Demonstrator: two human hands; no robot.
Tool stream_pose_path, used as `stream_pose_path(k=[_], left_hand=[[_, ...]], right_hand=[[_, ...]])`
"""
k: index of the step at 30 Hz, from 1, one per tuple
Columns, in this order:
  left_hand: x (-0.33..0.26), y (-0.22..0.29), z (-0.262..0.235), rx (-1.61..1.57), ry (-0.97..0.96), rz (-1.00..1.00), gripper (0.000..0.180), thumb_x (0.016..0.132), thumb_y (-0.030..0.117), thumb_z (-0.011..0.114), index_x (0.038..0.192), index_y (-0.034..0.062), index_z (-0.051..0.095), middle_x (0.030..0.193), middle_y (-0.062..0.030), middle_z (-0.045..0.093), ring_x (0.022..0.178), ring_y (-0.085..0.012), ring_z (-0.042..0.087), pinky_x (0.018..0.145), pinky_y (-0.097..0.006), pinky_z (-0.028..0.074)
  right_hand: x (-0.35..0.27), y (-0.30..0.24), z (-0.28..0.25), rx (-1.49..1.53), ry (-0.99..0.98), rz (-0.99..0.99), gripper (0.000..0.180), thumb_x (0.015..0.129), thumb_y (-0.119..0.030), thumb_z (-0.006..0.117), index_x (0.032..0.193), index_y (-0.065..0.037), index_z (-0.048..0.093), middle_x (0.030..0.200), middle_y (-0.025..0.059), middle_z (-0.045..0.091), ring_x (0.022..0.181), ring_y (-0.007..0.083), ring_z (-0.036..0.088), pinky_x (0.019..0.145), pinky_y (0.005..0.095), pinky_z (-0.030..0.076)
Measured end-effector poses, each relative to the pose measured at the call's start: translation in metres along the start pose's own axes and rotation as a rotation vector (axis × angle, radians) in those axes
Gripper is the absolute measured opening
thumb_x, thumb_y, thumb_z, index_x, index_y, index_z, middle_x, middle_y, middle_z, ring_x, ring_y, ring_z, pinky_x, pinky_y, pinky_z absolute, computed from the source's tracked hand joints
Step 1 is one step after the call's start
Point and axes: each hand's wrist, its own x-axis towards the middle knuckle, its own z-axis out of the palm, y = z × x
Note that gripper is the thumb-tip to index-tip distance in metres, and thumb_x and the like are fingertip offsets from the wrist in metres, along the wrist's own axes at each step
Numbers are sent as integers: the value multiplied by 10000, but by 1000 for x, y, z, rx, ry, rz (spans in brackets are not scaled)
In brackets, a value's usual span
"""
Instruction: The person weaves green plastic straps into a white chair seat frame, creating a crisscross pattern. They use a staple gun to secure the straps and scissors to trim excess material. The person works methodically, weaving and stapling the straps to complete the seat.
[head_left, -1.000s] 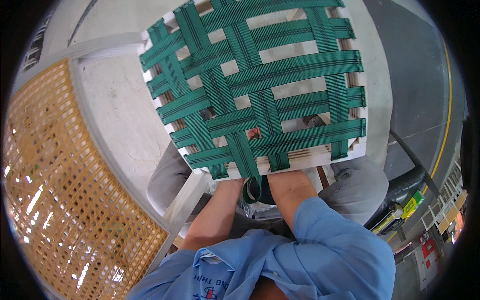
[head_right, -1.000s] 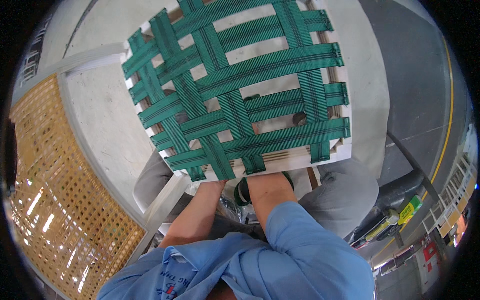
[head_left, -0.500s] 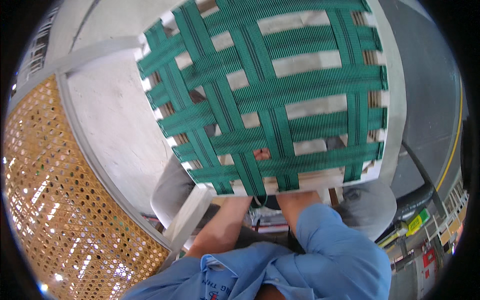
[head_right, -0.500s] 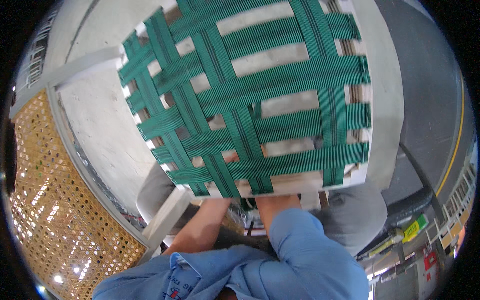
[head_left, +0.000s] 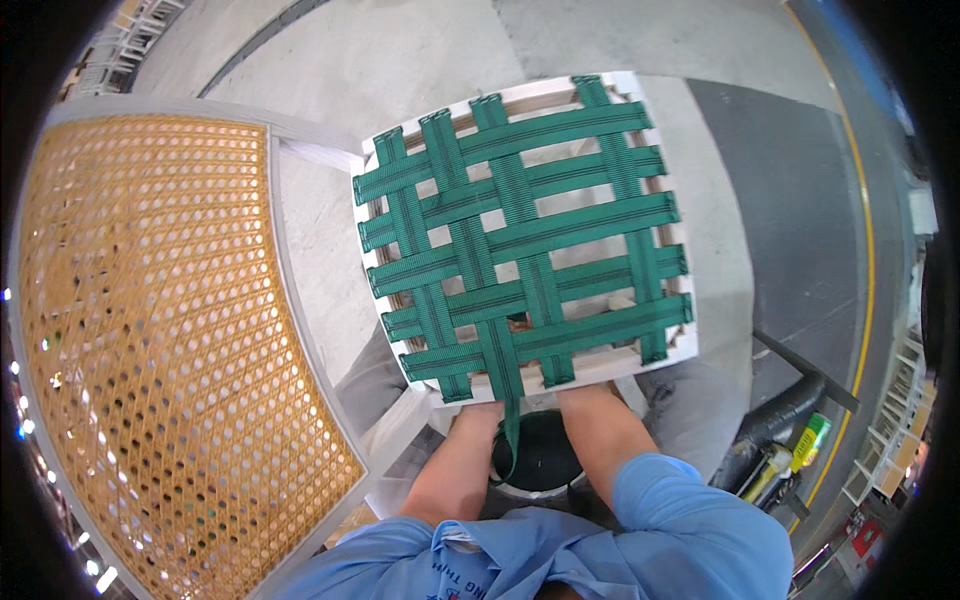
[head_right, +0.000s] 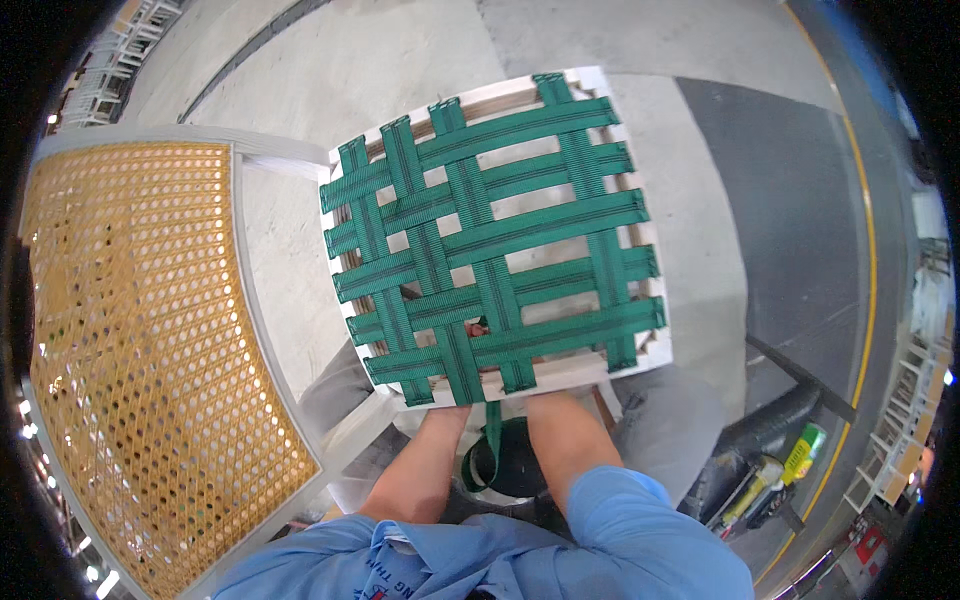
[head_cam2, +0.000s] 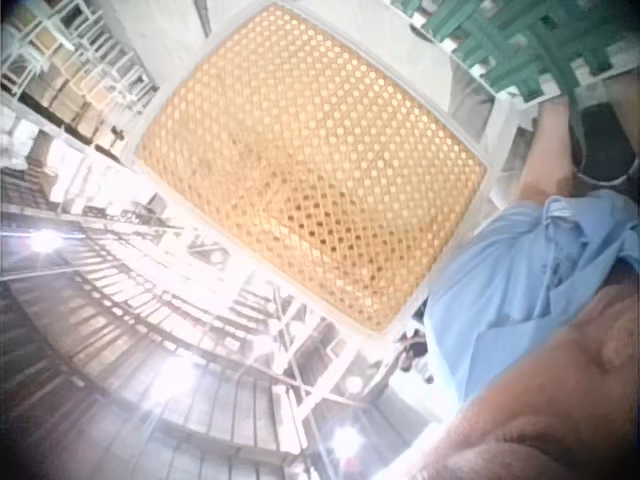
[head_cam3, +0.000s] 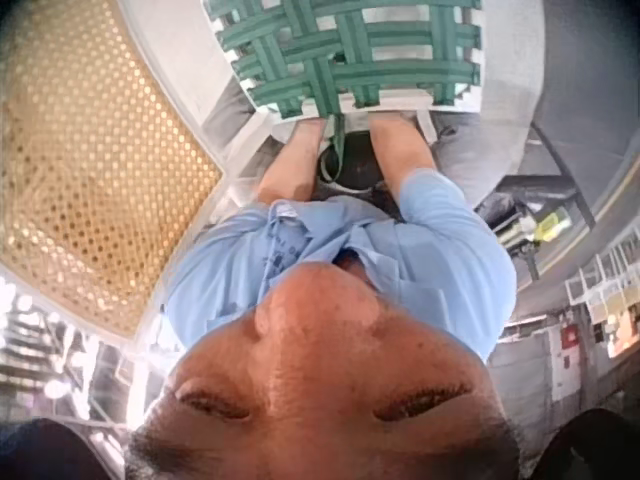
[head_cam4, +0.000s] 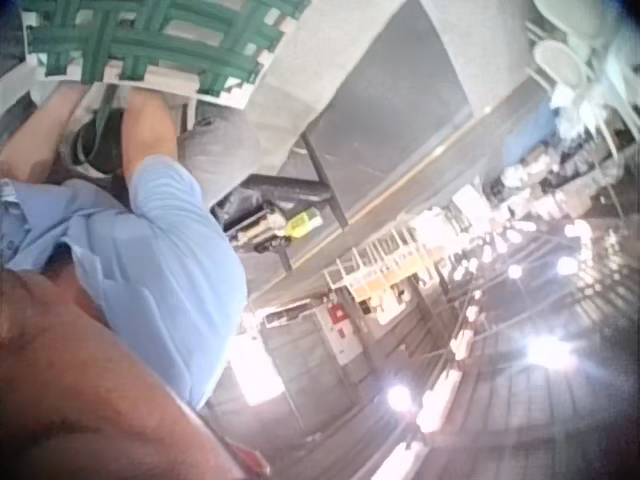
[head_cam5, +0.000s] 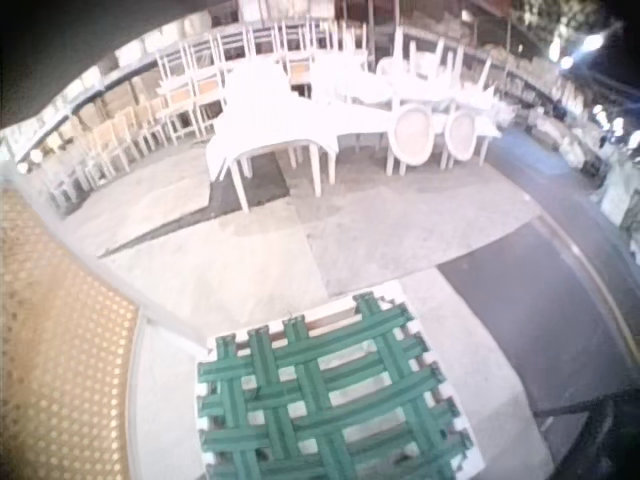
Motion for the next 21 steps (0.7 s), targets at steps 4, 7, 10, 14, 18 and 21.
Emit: stream_pose_path(k=[4, 7, 10, 14, 18, 21], left_hand=[[12, 3, 10, 21, -128, 105, 188, 939, 232, 650, 1031, 71, 686, 969, -77, 695, 878, -218, 674, 851, -404, 550], [25, 6, 24, 45, -380, 187, 184, 937, 220, 654, 1032, 66, 685, 968, -79, 692, 883, -218, 675, 864, -403, 552], [31, -1, 44, 2, -664, 190, 180, 934, 208, 659, 1034, 60, 684, 968, -81, 690, 887, -218, 675, 877, -402, 555], [18, -6, 62, -176, -428, 120, 188, 921, 178, 661, 1043, 37, 685, 971, -83, 707, 796, -200, 686, 810, -390, 591], [19, -7, 64, -155, -317, 175, 204, 914, 166, 657, 1066, 33, 685, 985, -78, 704, 768, -210, 682, 802, -391, 599], [30, -5, 52, 1, -252, 298, 347, 950, 299, 611, 1201, 70, 679, 1266, -139, 682, 1137, -286, 650, 1047, -516, 488]], right_hand=[[-77, -38, -15, -852, -39, 63, 564, 1036, -548, 419, 858, -88, 692, 667, 30, 663, 575, 155, 625, 589, 410, 536], [-145, -58, -24, -1569, -205, -324, 519, 1024, -492, 511, 918, -24, 711, 801, 87, 718, 672, 202, 666, 683, 371, 543], [-252, -35, -66, -396, -150, -817, 284, 1059, -258, 591, 1067, 10, 687, 913, 55, 697, 797, 135, 663, 740, 308, 557], [-368, -19, -194, -268, 793, -931, 194, 989, -204, 665, 1035, -21, 709, 851, 26, 696, 764, 113, 650, 720, 313, 554], [-409, 30, -321, -723, 1511, -356, 483, 861, -374, 764, 1186, -19, 714, 1128, 189, 739, 1058, 309, 707, 926, 429, 539], [-392, 52, -372, -613, 1211, -109, 666, 764, -425, 845, 1259, -7, 689, 1175, 225, 724, 1095, 334, 699, 951, 441, 530]])
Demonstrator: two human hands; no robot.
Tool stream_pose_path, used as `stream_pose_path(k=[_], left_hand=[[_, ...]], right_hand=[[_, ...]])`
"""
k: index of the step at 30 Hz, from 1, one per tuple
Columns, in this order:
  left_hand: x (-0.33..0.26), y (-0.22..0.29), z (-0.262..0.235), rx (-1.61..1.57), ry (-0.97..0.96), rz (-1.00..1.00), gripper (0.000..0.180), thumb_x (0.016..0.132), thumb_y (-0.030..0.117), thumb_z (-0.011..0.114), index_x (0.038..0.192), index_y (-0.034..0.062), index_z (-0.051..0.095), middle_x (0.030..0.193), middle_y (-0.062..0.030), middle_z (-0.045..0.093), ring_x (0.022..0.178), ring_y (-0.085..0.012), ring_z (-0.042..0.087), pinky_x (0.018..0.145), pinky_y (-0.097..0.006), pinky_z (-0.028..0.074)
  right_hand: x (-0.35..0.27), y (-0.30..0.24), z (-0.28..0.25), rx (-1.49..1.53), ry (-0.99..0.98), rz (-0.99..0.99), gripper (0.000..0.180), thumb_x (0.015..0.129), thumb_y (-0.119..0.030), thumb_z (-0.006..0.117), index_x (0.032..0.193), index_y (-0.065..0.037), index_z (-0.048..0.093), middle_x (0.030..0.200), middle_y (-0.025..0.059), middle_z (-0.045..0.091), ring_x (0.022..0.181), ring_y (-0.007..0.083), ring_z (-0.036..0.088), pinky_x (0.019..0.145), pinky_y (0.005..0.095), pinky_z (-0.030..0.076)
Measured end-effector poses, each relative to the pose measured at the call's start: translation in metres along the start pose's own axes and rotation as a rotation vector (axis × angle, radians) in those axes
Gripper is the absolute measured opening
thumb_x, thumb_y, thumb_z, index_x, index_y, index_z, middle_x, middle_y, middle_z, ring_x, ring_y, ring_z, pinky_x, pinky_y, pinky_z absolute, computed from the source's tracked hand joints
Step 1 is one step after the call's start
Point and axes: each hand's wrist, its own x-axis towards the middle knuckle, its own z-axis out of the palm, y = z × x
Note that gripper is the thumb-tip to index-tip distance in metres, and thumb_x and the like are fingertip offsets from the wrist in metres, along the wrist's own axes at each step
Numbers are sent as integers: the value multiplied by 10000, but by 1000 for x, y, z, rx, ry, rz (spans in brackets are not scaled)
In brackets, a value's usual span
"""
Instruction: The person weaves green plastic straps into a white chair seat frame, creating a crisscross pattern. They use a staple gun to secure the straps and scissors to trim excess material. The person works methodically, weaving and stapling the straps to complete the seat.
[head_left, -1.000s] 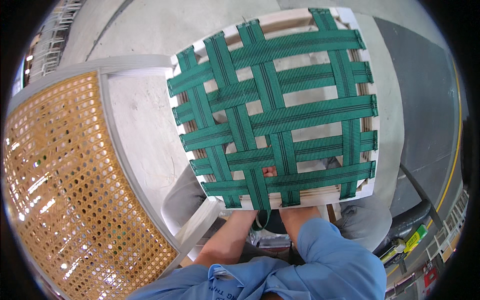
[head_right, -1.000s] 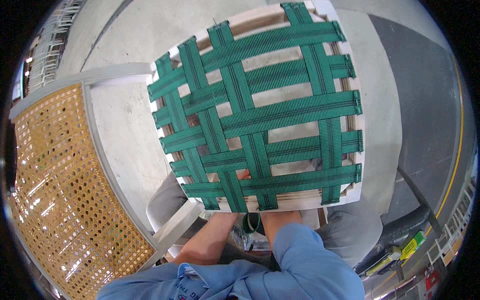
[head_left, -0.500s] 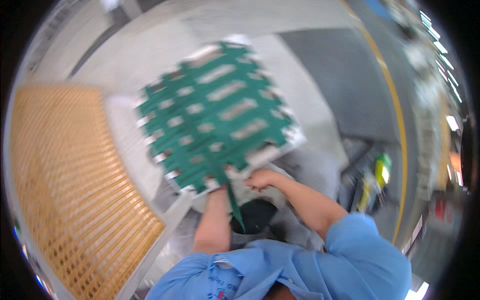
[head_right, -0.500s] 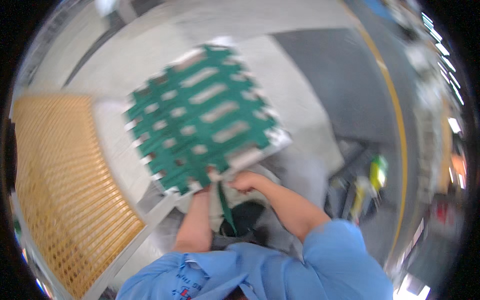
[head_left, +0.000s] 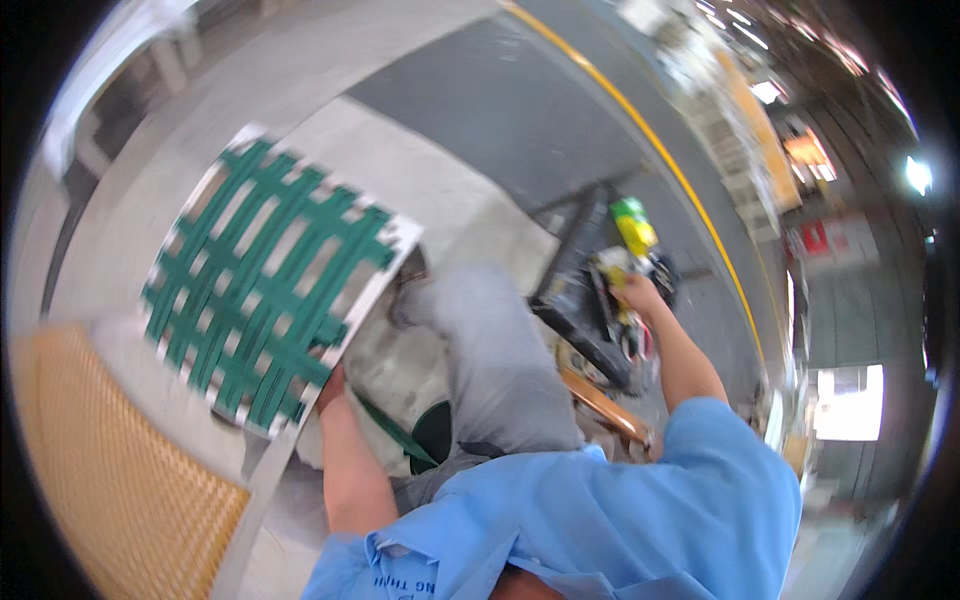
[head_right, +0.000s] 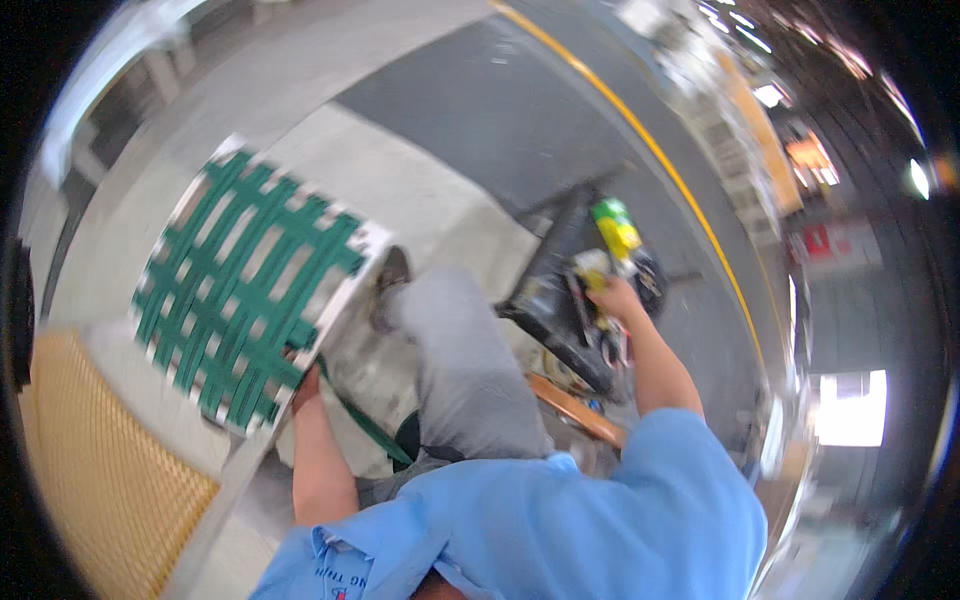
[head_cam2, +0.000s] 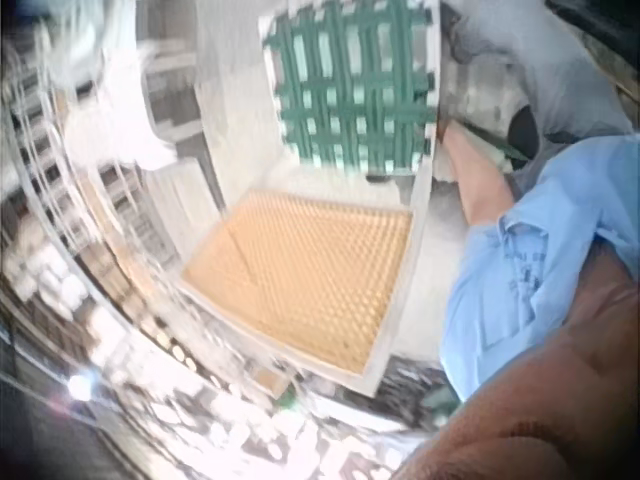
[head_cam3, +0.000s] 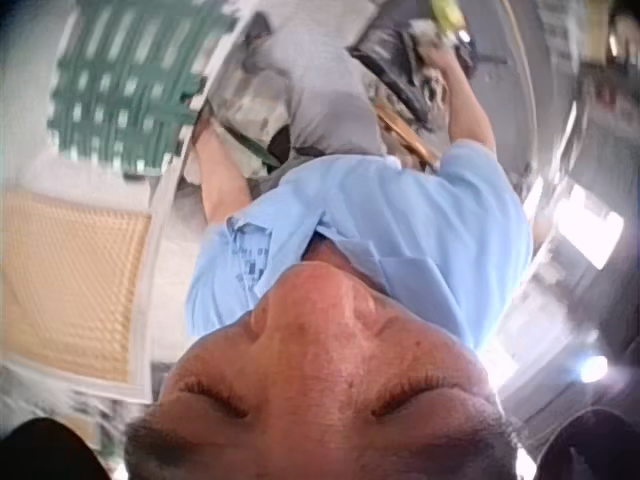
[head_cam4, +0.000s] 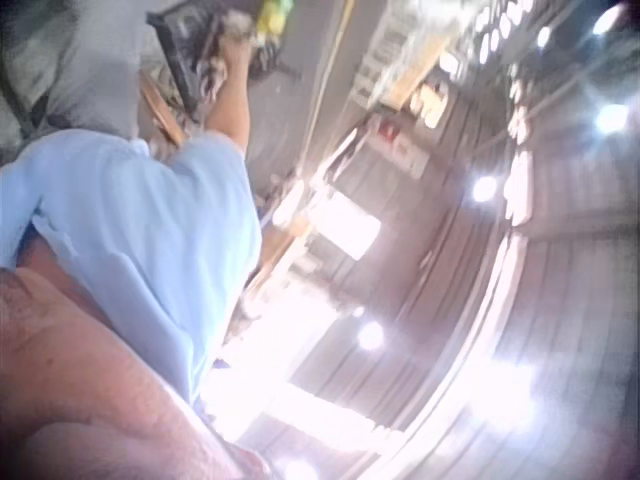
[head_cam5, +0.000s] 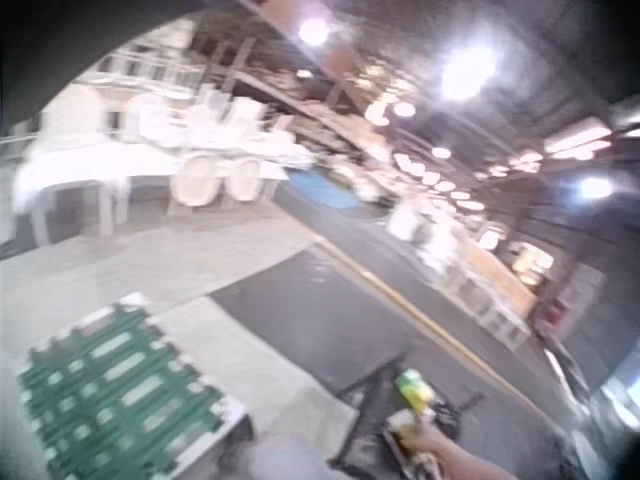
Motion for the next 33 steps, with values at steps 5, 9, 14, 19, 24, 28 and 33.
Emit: stream_pose_path(k=[5, 9, 14, 19, 24, 28, 33], left_hand=[[4, 5, -22, 1035, -47, 560, 350, 1008, 379, 532, 1174, 104, 671, 1207, -115, 677, 1154, -300, 618, 1025, -504, 486], [5, -2, -18, -164, -36, -26, 216, 991, 295, 573, 1001, 123, 702, 992, -61, 736, 945, -263, 704, 951, -516, 530], [2, -4, -8, -188, -121, -20, 189, 985, 239, 573, 993, 98, 699, 1000, -69, 737, 945, -259, 715, 959, -501, 554], [-1, -6, -4, -230, -140, -31, 236, 983, 226, 571, 1115, 69, 688, 1144, -101, 723, 1089, -265, 692, 1034, -495, 541], [-3, -5, -6, -237, -239, -22, 293, 973, 261, 612, 1184, 69, 677, 1175, -86, 721, 1141, -271, 674, 1082, -513, 509], [-2, -6, -2, -121, -349, 50, 339, 963, 315, 672, 1222, 95, 666, 1212, -74, 701, 1174, -261, 650, 1081, -495, 506], [0, -9, 2, -92, -260, 58, 309, 1050, 356, 554, 1202, 103, 645, 1164, -35, 690, 1032, -183, 666, 838, -320, 593]], right_hand=[[13, -1, 16, 95, 86, -60, 421, 789, -149, 820, 1161, 15, 712, 1008, 92, 746, 898, 209, 696, 802, 363, 533], [-20, -18, 1, 107, 253, -366, 510, 680, -75, 732, 1178, 10, 668, 1025, 135, 753, 933, 294, 716, 880, 404, 541], [-100, -77, -19, 483, 239, -591, 435, 783, -103, 772, 1193, -20, 652, 954, 47, 696, 846, 221, 661, 798, 362, 532], [-194, -177, -39, 659, -304, -413, 323, 932, -267, 765, 1152, -50, 671, 829, -6, 639, 699, 105, 596, 602, 270, 460], [-259, -274, 53, 529, -752, -707, 415, 928, -362, 768, 1187, -52, 674, 905, 3, 695, 672, 84, 579, 554, 258, 451], [-287, -322, 128, 433, -876, -712, 400, 929, -311, 772, 1154, -10, 634, 899, 50, 689, 555, 115, 566, 496, 292, 461], [-296, -334, 160, 321, -823, -703, 455, 936, -307, 765, 1169, 41, 587, 865, 81, 687, 529, 135, 594, 471, 307, 484]])
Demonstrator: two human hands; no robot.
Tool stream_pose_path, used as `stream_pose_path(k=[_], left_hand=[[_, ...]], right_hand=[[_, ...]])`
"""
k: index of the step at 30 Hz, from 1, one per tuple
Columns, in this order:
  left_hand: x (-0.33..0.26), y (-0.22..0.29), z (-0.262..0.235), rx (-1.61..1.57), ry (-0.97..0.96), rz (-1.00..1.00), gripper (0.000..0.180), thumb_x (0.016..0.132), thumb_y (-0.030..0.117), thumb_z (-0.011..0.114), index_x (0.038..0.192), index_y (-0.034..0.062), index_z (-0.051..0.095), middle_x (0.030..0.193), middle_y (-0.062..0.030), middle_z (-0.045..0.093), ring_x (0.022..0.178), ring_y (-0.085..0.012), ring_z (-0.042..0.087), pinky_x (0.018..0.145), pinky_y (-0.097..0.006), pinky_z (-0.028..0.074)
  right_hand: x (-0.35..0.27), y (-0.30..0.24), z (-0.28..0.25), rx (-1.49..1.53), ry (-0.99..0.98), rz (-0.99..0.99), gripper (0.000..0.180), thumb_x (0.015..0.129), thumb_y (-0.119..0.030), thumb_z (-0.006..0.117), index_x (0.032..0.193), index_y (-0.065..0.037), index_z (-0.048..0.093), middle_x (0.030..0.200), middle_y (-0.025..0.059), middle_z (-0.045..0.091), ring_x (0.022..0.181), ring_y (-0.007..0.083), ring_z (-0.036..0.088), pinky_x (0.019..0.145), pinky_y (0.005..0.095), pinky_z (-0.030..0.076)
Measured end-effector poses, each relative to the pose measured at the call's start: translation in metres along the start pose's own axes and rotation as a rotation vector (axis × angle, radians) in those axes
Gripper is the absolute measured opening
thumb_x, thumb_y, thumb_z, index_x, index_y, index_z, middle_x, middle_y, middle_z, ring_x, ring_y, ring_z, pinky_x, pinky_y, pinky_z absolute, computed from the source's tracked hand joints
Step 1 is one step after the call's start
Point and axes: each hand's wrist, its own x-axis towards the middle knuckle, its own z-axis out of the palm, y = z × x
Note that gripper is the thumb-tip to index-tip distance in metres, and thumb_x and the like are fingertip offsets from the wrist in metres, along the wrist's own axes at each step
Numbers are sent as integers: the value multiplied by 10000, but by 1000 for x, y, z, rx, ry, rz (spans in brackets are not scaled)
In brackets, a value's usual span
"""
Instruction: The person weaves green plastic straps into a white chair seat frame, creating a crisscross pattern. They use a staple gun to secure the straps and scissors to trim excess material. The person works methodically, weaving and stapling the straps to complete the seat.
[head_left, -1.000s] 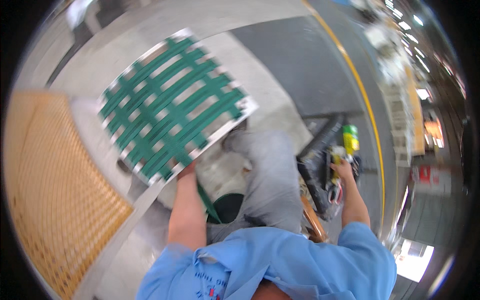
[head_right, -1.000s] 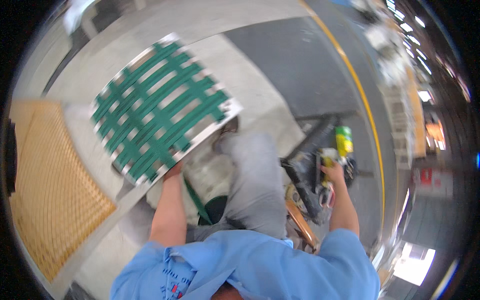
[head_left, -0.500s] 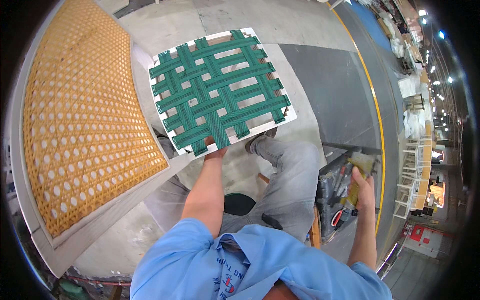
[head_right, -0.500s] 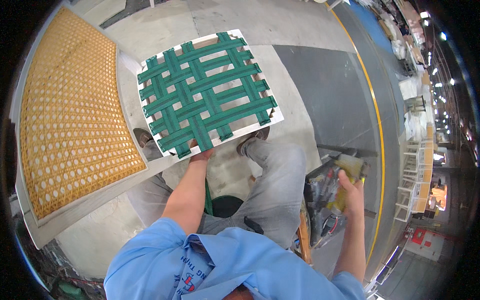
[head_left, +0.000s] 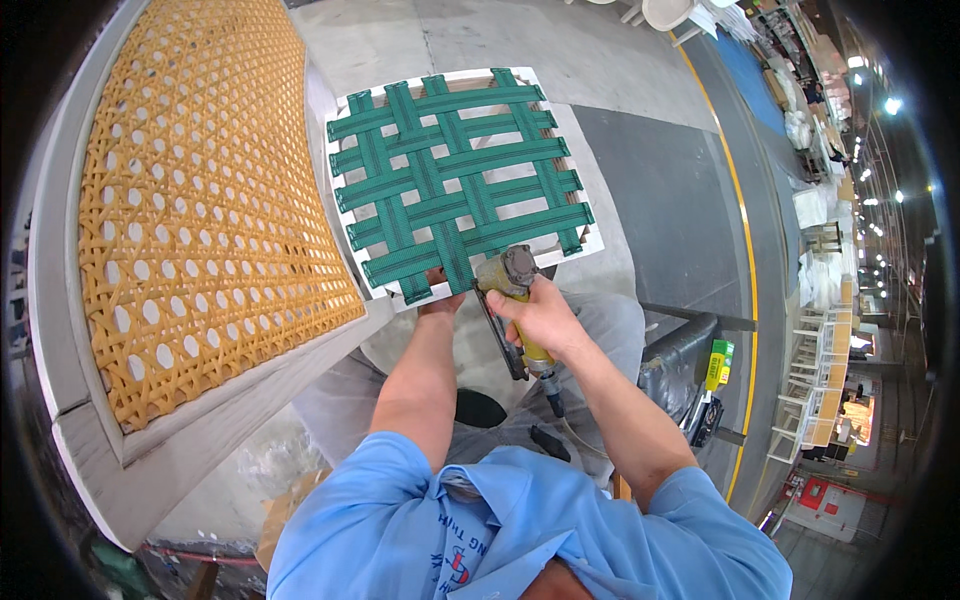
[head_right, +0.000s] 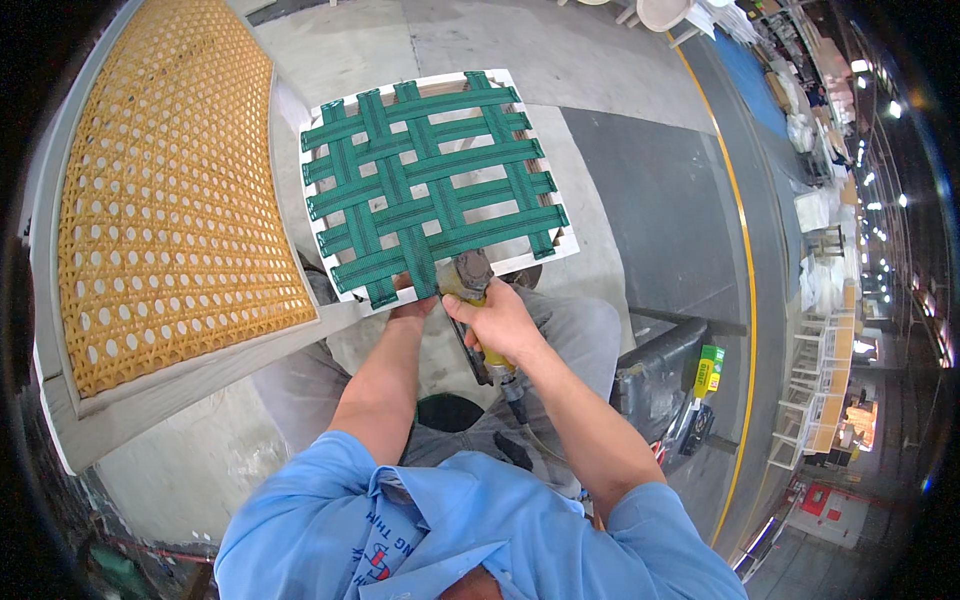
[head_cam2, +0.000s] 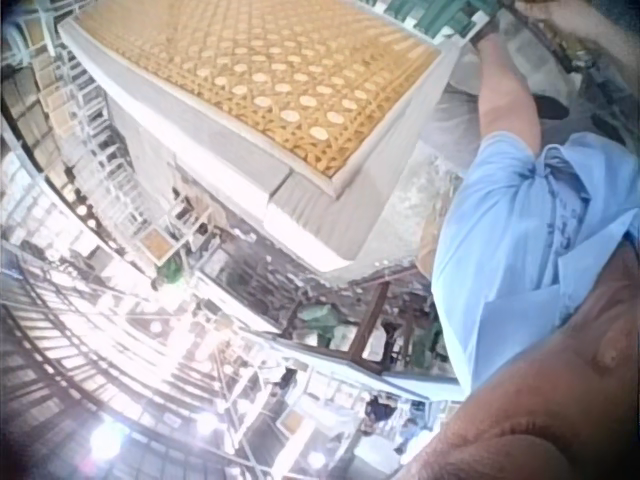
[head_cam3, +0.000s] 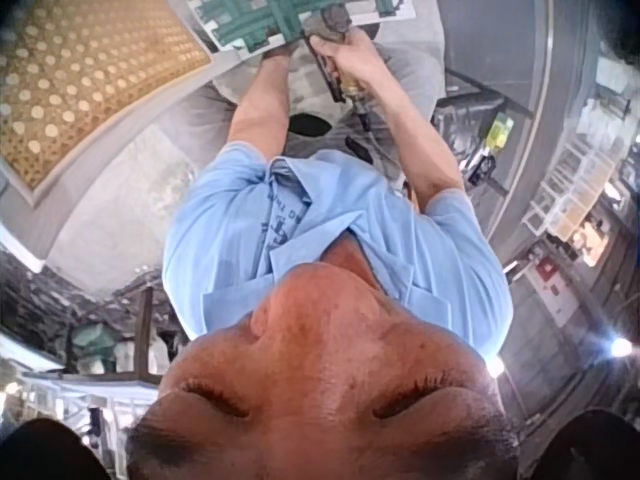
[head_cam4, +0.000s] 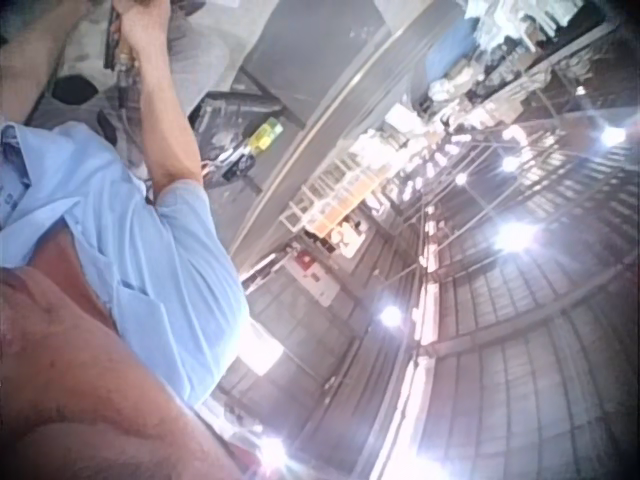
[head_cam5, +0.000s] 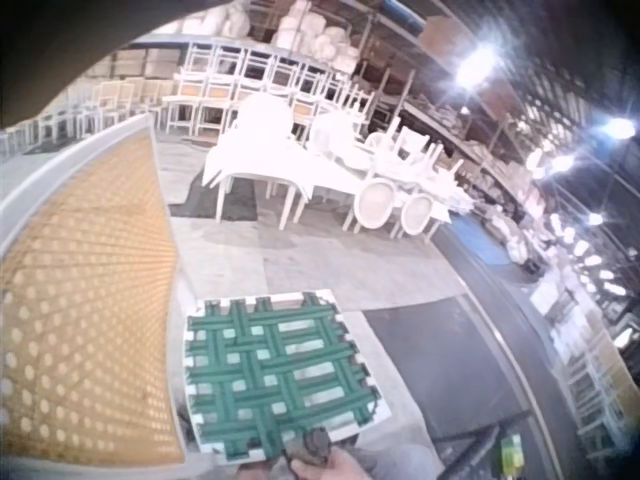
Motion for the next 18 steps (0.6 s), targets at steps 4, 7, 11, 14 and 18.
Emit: stream_pose_path(k=[4, 7, 11, 14, 18], left_hand=[[1, 0, -6, 32, 132, -25, 308, 1054, 368, 543, 1185, 108, 644, 1132, -18, 687, 993, -168, 662, 800, -310, 588], [4, 4, -13, -157, 33, -102, 367, 980, 274, 622, 1293, 81, 611, 1245, -86, 666, 1169, -276, 625, 1067, -499, 493], [3, 5, -17, -119, -100, -87, 400, 990, 308, 594, 1319, 80, 597, 1238, -93, 675, 1140, -299, 645, 1056, -508, 506], [1, 3, -14, -85, -137, -60, 384, 988, 301, 591, 1315, 100, 601, 1237, -96, 680, 1114, -299, 661, 1029, -508, 529], [-2, 1, -7, -11, -34, 13, 357, 979, 306, 598, 1283, 118, 615, 1207, -92, 688, 1075, -298, 675, 965, -511, 560]], right_hand=[[5, 6, 3, -56, 13, -16, 487, 930, -321, 770, 1164, 58, 573, 860, 95, 687, 535, 135, 607, 470, 304, 490], [7, 8, 4, -85, 18, -24, 492, 928, -324, 770, 1162, 60, 571, 826, 92, 682, 531, 134, 607, 471, 304, 491], [4, 4, 5, -148, 16, -10, 477, 925, -320, 770, 1167, 44, 578, 780, 80, 674, 528, 127, 605, 475, 305, 493], [0, 0, 8, -177, 28, -4, 463, 925, -315, 767, 1184, 25, 589, 776, 72, 673, 527, 121, 600, 478, 304, 494], [-3, -4, 18, -192, 15, 20, 446, 927, -312, 758, 1207, -1, 605, 793, 60, 682, 527, 116, 596, 482, 303, 495]])
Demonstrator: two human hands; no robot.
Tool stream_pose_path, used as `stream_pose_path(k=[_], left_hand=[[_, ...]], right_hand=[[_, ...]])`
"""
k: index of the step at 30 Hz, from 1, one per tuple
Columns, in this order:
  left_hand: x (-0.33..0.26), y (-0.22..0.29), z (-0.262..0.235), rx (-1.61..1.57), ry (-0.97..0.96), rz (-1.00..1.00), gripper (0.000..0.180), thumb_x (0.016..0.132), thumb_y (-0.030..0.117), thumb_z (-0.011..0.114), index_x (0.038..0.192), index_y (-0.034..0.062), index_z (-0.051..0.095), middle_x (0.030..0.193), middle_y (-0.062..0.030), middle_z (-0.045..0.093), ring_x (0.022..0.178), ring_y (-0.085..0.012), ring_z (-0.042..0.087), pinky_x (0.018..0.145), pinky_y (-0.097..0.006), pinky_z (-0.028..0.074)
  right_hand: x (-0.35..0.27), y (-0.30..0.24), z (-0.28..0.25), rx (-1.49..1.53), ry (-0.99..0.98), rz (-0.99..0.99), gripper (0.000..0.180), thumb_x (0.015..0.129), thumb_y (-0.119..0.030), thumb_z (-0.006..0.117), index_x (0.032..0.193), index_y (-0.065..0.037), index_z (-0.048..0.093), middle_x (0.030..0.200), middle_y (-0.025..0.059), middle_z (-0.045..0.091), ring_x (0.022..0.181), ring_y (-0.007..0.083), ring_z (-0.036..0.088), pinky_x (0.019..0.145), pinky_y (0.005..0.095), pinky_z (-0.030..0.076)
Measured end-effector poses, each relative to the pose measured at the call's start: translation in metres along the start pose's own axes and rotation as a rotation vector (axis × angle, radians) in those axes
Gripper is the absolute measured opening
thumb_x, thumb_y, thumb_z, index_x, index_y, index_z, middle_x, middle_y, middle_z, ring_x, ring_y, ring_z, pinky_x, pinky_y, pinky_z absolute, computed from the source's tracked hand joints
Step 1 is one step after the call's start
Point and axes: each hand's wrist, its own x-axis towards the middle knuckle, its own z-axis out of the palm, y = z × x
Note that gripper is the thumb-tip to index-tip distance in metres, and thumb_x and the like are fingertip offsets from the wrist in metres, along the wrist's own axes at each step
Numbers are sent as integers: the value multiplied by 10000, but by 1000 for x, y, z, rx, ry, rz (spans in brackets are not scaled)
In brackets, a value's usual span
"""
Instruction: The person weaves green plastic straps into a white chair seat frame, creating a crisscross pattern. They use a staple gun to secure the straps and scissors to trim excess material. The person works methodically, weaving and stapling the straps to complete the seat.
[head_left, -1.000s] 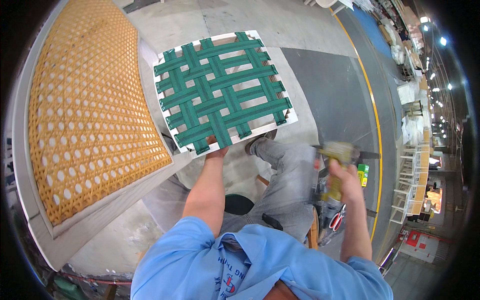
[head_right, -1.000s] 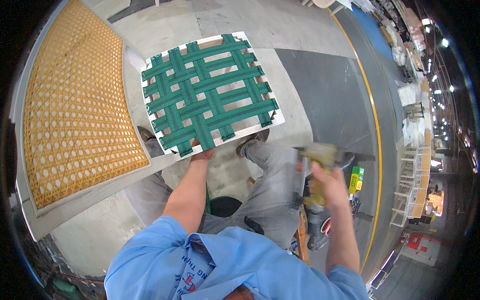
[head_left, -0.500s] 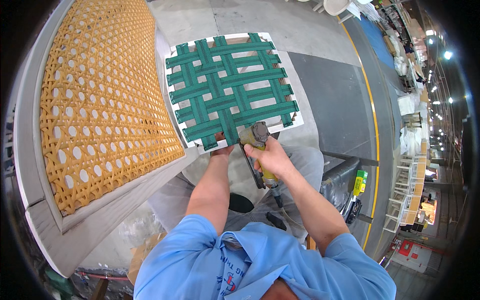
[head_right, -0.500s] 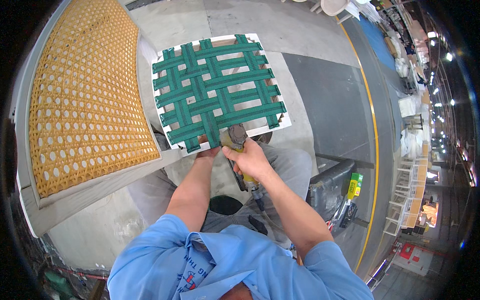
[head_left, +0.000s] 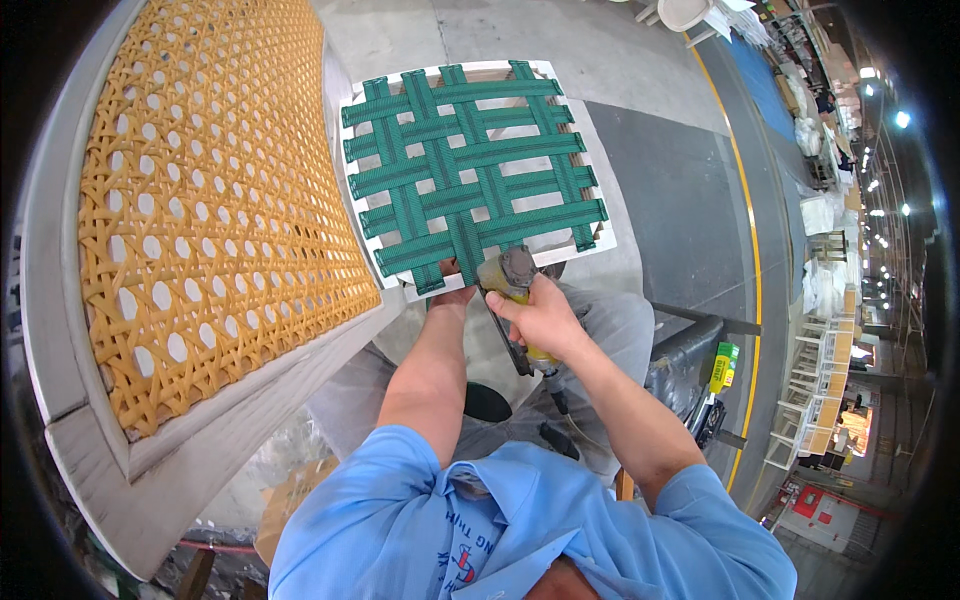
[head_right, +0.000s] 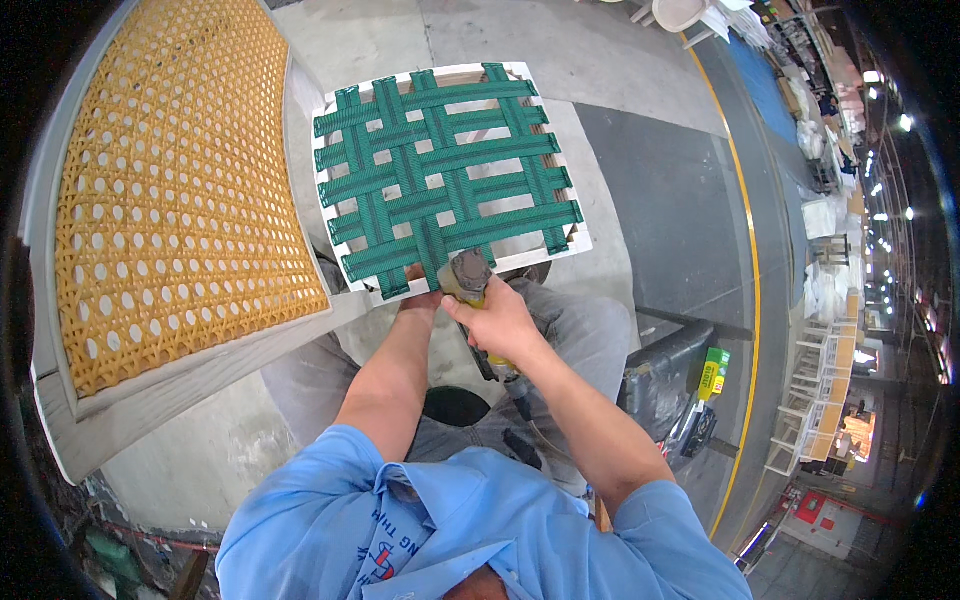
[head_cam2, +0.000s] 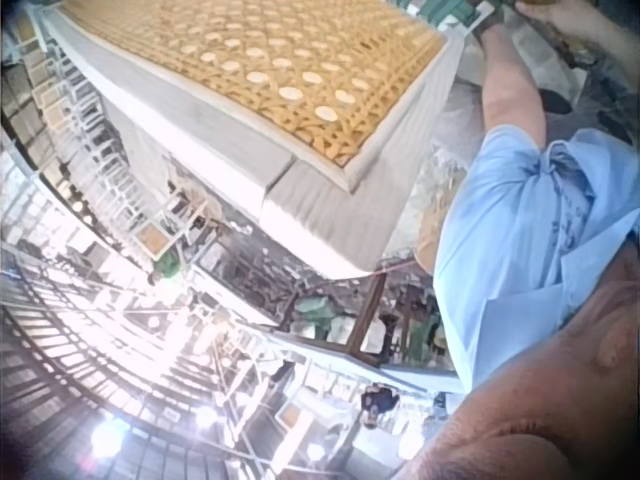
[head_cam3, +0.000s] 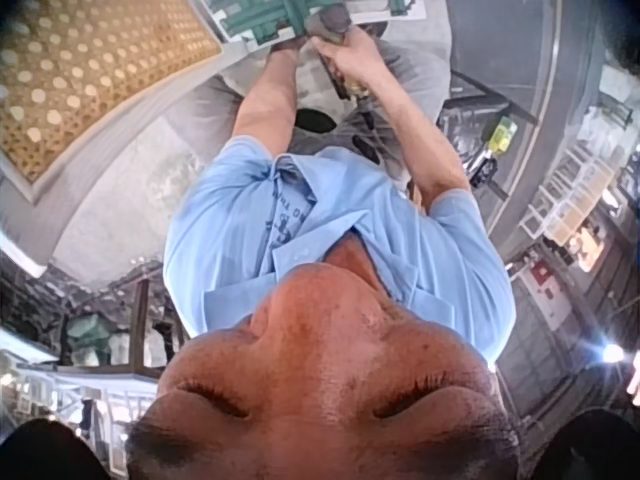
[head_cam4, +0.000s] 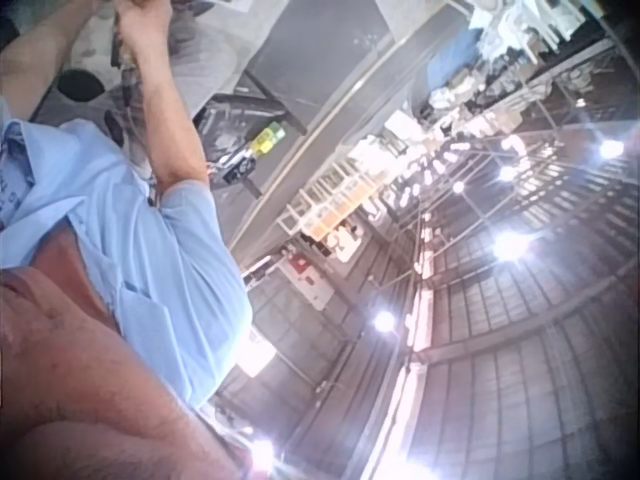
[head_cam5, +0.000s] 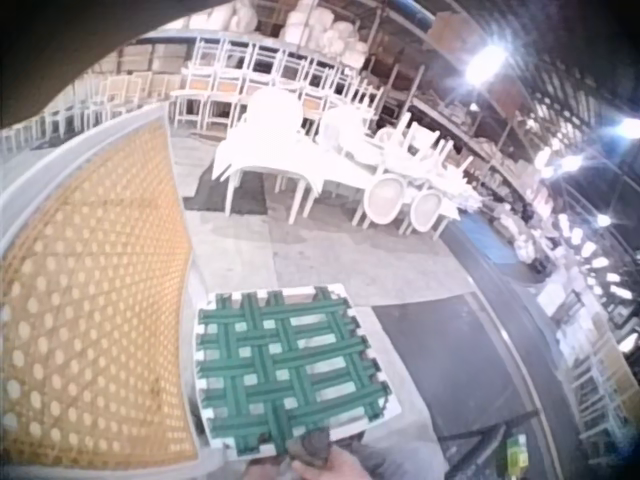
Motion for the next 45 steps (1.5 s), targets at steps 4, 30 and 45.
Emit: stream_pose_path(k=[4, 30, 45], left_hand=[[3, 3, 1, -31, 24, -32, 353, 978, 317, 600, 1270, 120, 618, 1188, -92, 692, 1057, -306, 678, 915, -518, 571], [-175, 56, 105, 1568, -54, -265, 393, 880, 101, 592, 1254, -6, 646, 1004, -92, 735, 945, -226, 686, 855, -343, 516], [-79, 81, 166, 946, 112, -66, 234, 933, 96, 432, 1026, -52, 588, 975, -197, 739, 910, -232, 736, 784, -324, 574]], right_hand=[[-2, -1, 6, 66, -19, -55, 448, 930, -333, 779, 1091, 30, 570, 780, 47, 628, 531, 114, 576, 454, 295, 461], [-64, 47, -81, 369, 51, -160, 326, 980, -312, 724, 1122, -36, 626, 953, 38, 662, 565, 122, 572, 477, 302, 465], [1, 11, -21, 190, -73, -99, 338, 975, -299, 722, 1160, -46, 595, 893, 29, 641, 557, 112, 551, 481, 288, 449]])
